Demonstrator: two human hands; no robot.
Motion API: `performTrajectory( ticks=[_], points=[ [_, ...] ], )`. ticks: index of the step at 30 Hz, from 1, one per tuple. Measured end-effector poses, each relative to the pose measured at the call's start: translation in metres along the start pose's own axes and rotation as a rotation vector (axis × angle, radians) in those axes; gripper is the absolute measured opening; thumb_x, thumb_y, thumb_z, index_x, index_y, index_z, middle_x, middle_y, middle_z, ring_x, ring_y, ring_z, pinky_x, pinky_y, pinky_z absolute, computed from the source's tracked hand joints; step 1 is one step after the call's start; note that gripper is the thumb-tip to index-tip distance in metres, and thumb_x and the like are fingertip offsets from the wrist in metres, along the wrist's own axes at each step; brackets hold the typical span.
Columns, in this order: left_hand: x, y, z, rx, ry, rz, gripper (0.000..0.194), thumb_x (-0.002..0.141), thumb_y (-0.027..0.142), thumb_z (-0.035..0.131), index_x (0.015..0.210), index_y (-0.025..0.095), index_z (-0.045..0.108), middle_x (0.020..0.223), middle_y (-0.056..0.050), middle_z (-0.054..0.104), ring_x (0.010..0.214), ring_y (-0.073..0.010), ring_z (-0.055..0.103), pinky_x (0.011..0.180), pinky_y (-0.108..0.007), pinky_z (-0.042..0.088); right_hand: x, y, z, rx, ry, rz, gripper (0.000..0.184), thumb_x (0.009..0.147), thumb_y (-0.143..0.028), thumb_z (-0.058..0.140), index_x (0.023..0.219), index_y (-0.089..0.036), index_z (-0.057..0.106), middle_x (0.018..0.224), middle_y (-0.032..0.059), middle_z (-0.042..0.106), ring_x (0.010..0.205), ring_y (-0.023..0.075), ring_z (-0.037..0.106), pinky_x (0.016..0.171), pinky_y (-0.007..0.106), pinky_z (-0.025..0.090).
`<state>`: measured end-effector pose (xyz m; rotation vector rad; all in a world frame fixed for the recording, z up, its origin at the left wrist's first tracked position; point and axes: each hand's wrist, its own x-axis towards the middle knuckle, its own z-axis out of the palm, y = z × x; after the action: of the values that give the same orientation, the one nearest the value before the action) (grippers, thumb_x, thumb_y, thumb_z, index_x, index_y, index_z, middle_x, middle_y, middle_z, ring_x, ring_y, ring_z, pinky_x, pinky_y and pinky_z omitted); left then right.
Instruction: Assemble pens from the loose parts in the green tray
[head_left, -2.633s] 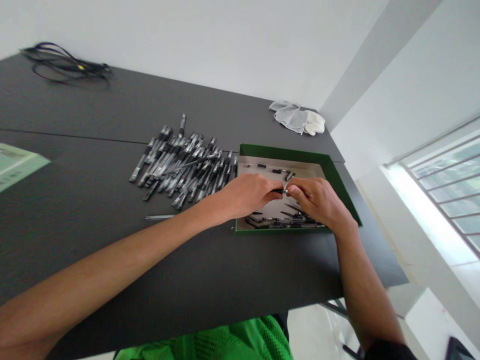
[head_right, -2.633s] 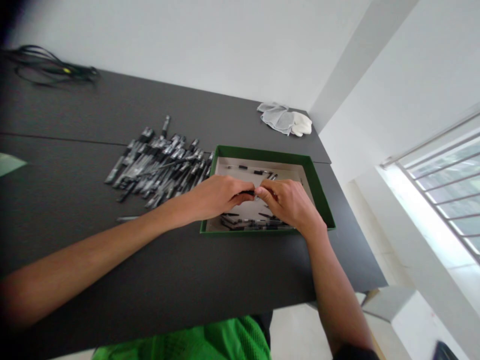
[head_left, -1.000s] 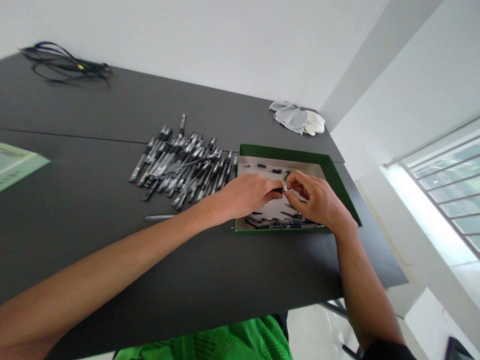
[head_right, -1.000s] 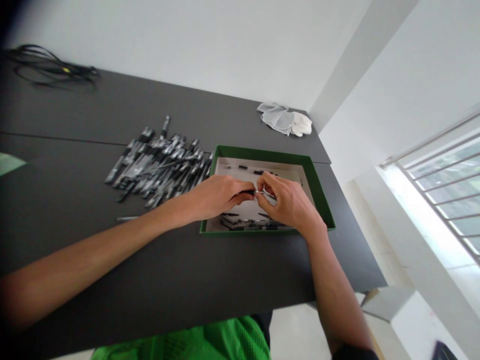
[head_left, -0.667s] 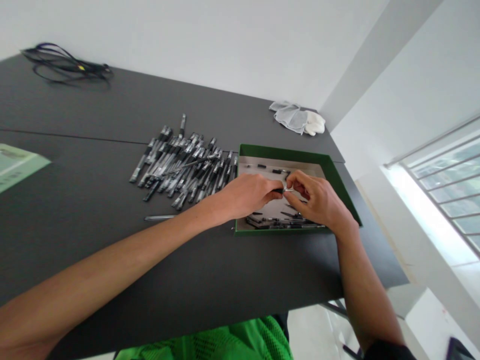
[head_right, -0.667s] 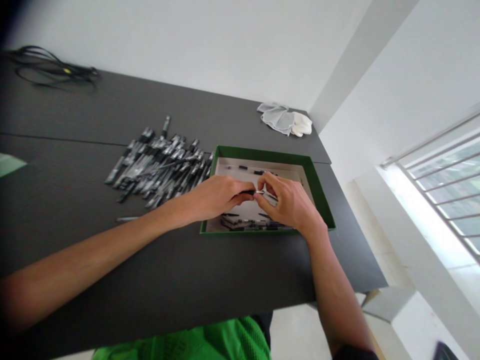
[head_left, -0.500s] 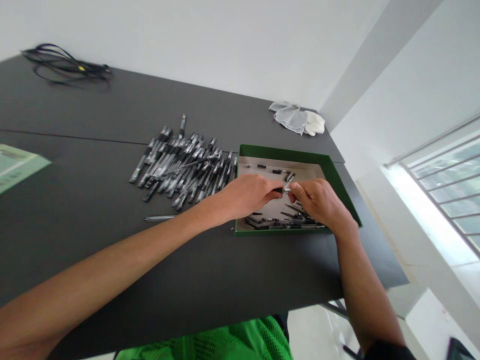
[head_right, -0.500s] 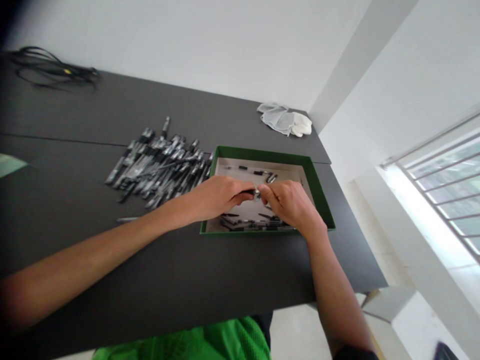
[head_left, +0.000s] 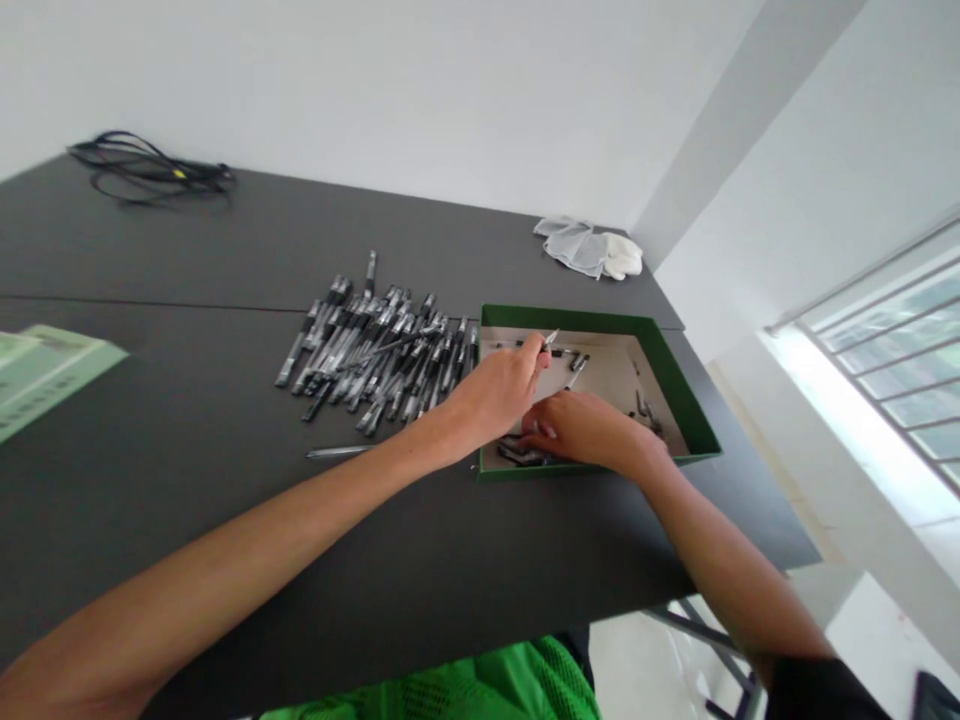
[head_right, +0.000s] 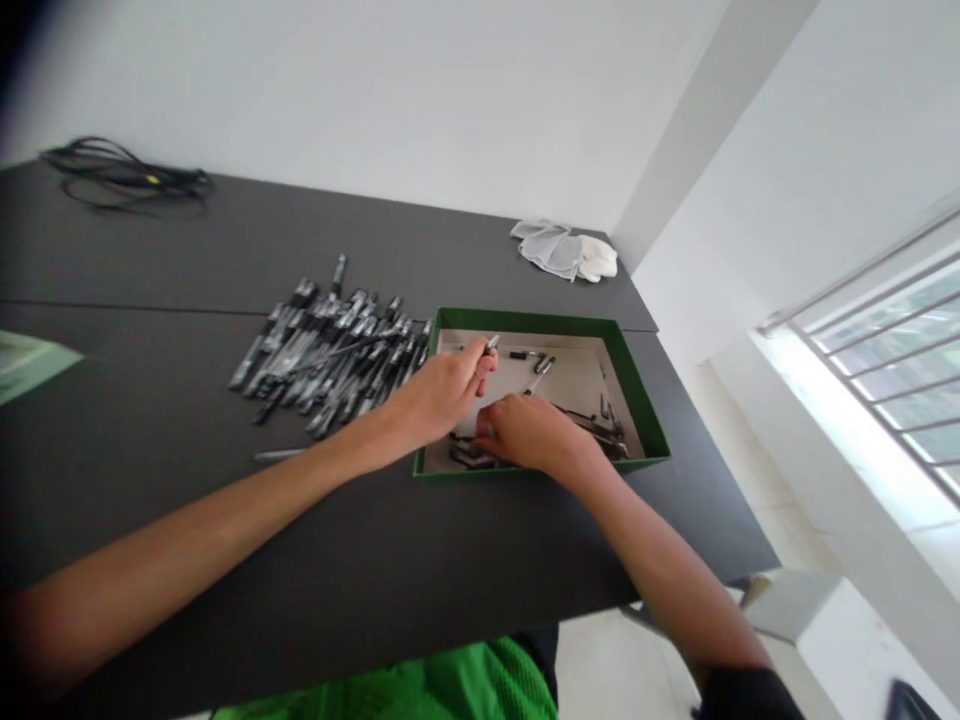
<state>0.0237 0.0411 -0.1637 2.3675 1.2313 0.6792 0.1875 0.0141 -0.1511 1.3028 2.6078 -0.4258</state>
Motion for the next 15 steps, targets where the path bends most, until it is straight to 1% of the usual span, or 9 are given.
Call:
performTrajectory(
  ticks=[3, 5, 8, 11, 13, 15],
  points=[
    [0.000, -0.002, 0.002, 0.034, 0.051, -0.025, 0.023, 0.109, 0.024, 0.033, 0.113, 0.015, 0.054, 0.082, -0.007, 0.071, 0.070, -0.0183, 0.067, 0.064, -0.028, 0.046, 0.014, -0.020, 0.001, -0.154, 0.017, 0.002, 0.035, 0.099, -0.042, 0.059, 0.103, -0.012, 0.077, 0.097, 0.0192, 0.078, 0.089, 0.0320, 0.076, 0.071, 0.034, 0.050],
    [0.000, -0.002, 0.002, 0.044, 0.065, -0.042, 0.023, 0.108, 0.025, 0.034, 0.112, 0.015, 0.054, 0.081, -0.007, 0.071, 0.070, -0.0188, 0.067, 0.063, -0.028, 0.046, 0.018, -0.026, 0.001, -0.165, 0.032, -0.020, 0.035, 0.098, -0.040, 0.059, 0.108, -0.010, 0.076, 0.102, 0.0213, 0.078, 0.093, 0.0342, 0.076, 0.074, 0.036, 0.053],
    [0.000, -0.001, 0.002, 0.010, 0.056, -0.052, 0.022, 0.108, 0.024, 0.034, 0.112, 0.016, 0.054, 0.078, -0.005, 0.070, 0.067, -0.0176, 0.067, 0.063, -0.027, 0.046, 0.019, -0.027, 0.002, -0.112, -0.006, -0.051, 0.033, 0.094, -0.042, 0.065, 0.106, -0.013, 0.077, 0.101, 0.0185, 0.079, 0.093, 0.0347, 0.077, 0.073, 0.036, 0.055],
    [0.001, -0.001, 0.001, 0.008, 0.057, -0.056, 0.021, 0.107, 0.021, 0.035, 0.110, 0.016, 0.055, 0.077, -0.004, 0.070, 0.067, -0.0174, 0.066, 0.063, -0.027, 0.046, 0.019, -0.024, 0.004, -0.090, -0.037, -0.057, 0.027, 0.091, -0.037, 0.068, 0.105, -0.015, 0.077, 0.101, 0.0161, 0.079, 0.092, 0.0317, 0.077, 0.072, 0.033, 0.054],
    [0.001, -0.001, 0.002, 0.011, 0.061, -0.056, 0.020, 0.106, 0.020, 0.036, 0.111, 0.016, 0.055, 0.078, -0.005, 0.070, 0.067, -0.0174, 0.066, 0.063, -0.027, 0.046, 0.019, -0.019, 0.005, -0.110, -0.020, -0.040, 0.024, 0.090, -0.034, 0.068, 0.103, -0.015, 0.077, 0.100, 0.0158, 0.079, 0.091, 0.0300, 0.077, 0.071, 0.032, 0.053],
    [0.002, -0.002, 0.002, 0.002, 0.066, -0.056, 0.021, 0.107, 0.021, 0.036, 0.112, 0.016, 0.056, 0.077, -0.005, 0.070, 0.067, -0.0172, 0.066, 0.063, -0.026, 0.046, 0.017, -0.009, 0.004, -0.102, 0.016, -0.018, 0.020, 0.089, -0.031, 0.068, 0.099, -0.017, 0.078, 0.097, 0.0141, 0.080, 0.088, 0.0283, 0.076, 0.070, 0.030, 0.052]
  ],
)
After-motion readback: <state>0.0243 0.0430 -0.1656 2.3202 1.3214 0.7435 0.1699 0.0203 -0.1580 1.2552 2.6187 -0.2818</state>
